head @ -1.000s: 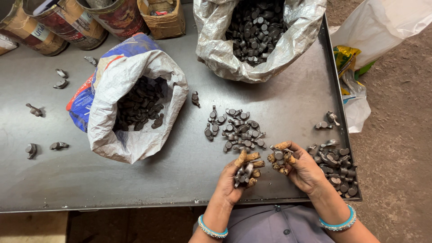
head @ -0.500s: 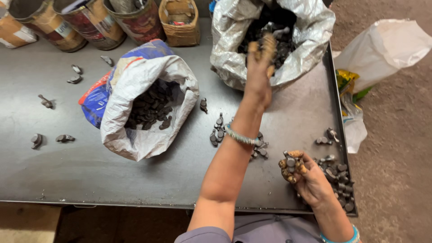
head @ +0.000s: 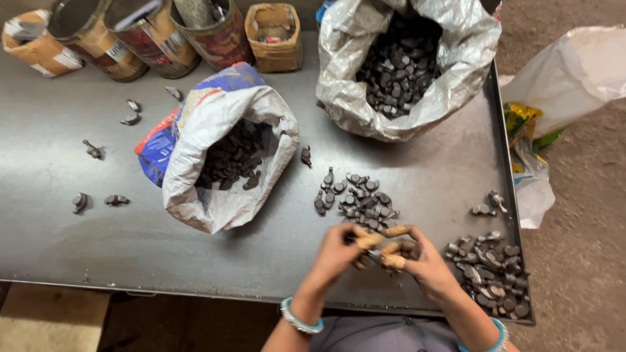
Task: The person picks small dark metal fittings one at a time from a pile on a metal table, briefly turns each in their fingers, and drops accepted pieces into a paper sack on the table, occasionally brushing pieces aside while sorting through the pile.
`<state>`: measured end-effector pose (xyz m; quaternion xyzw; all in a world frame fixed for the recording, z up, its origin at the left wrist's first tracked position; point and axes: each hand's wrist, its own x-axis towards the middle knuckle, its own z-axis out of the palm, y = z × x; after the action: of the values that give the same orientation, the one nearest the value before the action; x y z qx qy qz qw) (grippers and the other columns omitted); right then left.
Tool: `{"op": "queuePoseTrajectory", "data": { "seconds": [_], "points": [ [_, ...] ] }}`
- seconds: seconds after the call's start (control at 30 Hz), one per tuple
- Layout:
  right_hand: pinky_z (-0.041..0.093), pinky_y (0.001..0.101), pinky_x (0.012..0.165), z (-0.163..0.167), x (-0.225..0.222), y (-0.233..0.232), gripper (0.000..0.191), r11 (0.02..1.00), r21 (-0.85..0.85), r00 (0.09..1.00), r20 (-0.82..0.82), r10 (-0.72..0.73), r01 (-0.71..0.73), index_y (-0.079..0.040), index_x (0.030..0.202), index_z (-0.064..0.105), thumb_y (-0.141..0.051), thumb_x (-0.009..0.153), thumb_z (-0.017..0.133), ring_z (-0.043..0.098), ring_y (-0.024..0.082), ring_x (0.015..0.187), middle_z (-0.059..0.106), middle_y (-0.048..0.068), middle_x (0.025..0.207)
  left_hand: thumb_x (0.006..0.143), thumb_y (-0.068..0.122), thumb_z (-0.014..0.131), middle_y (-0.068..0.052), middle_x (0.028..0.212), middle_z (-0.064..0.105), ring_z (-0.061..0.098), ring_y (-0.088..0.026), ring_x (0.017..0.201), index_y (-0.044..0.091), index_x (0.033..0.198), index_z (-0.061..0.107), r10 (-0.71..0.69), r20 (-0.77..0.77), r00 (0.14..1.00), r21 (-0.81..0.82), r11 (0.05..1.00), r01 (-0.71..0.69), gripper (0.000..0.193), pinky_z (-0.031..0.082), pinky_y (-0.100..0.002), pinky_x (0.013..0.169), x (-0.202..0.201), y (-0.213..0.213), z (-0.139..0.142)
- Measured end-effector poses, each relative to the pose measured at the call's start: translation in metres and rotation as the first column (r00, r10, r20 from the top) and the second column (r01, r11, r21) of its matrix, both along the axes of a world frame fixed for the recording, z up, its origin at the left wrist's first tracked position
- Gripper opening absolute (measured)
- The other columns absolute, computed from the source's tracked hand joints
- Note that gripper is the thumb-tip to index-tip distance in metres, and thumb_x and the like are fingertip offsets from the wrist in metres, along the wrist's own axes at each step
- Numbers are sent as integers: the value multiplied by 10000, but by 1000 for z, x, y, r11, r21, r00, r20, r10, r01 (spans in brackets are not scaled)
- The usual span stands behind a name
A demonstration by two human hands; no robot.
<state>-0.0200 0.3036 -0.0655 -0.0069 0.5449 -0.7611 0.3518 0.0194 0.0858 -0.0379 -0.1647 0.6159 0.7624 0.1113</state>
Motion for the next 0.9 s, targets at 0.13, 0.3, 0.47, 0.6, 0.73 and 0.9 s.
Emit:
{"op": "queuePoseTrajectory", "data": {
  "seconds": [0.13, 0.3, 0.47, 0.6, 0.73, 0.9],
  "points": [
    [567, 297, 753, 14, -10, -12, 436, 894, 440, 961, -274, 41, 87, -35, 1184, 643, -35, 786, 824, 674, 143, 839, 718, 78, 984, 868, 151, 777, -59, 731, 706, 637, -122, 541, -2, 916, 748, 351, -65, 934, -120, 927, -356, 163, 510, -263, 457, 8, -74, 7],
    [558, 358, 770, 32, -19, -24, 434, 590, 699, 736, -631, 244, 404, -68, 1125, 671, -27, 717, 813, 666, 251, 865, 676, 97, 1000, 928, 238, 692, -75, 1118, 729, 730, -149, 898, 129, 1096, 700, 883, -166, 439, 400, 467, -788, 201, 630, -297, 769, -17, -121, 37],
    [533, 474, 834, 23, -22, -37, 499, 585, 632, 511, -768, 387, 508, -44, 1143, 653, 102, 670, 715, 640, 373, 928, 678, 144, 985, 798, 227, 899, -186, 1305, 718, 669, -343, 939, 31, 1293, 725, 399, -252, 881, -420, 776, -472, 560, 557, -408, 797, -52, -69, 32],
    [565, 414, 818, 14, -26, -22, 421, 631, 636, 649, -714, 264, 444, -53, 1127, 654, 53, 730, 746, 690, 305, 912, 712, 125, 997, 548, 217, 992, -279, 1562, 370, 504, -410, 1312, 57, 1513, 427, 96, -293, 951, -812, 500, -301, 1129, 501, -429, 978, -83, -65, 15],
    [580, 363, 834, 16, -19, 2, 415, 687, 593, 702, -692, 169, 419, -30, 1122, 648, 25, 731, 775, 737, 257, 916, 736, 124, 1035, 399, 282, 1037, -266, 1523, 391, 460, -415, 1354, 28, 1530, 323, 6, -201, 980, -840, 514, -176, 1361, 450, -442, 1057, -105, -88, -3],
    [582, 315, 814, 16, -13, 21, 425, 699, 568, 735, -672, 88, 435, -13, 1107, 633, -14, 726, 820, 751, 192, 892, 771, 95, 1051, 425, 334, 1025, -173, 1408, 562, 564, -348, 1288, 72, 1455, 484, -61, -203, 977, -804, 581, -130, 1193, 474, -423, 1043, -99, -91, -12]
  ]
}}
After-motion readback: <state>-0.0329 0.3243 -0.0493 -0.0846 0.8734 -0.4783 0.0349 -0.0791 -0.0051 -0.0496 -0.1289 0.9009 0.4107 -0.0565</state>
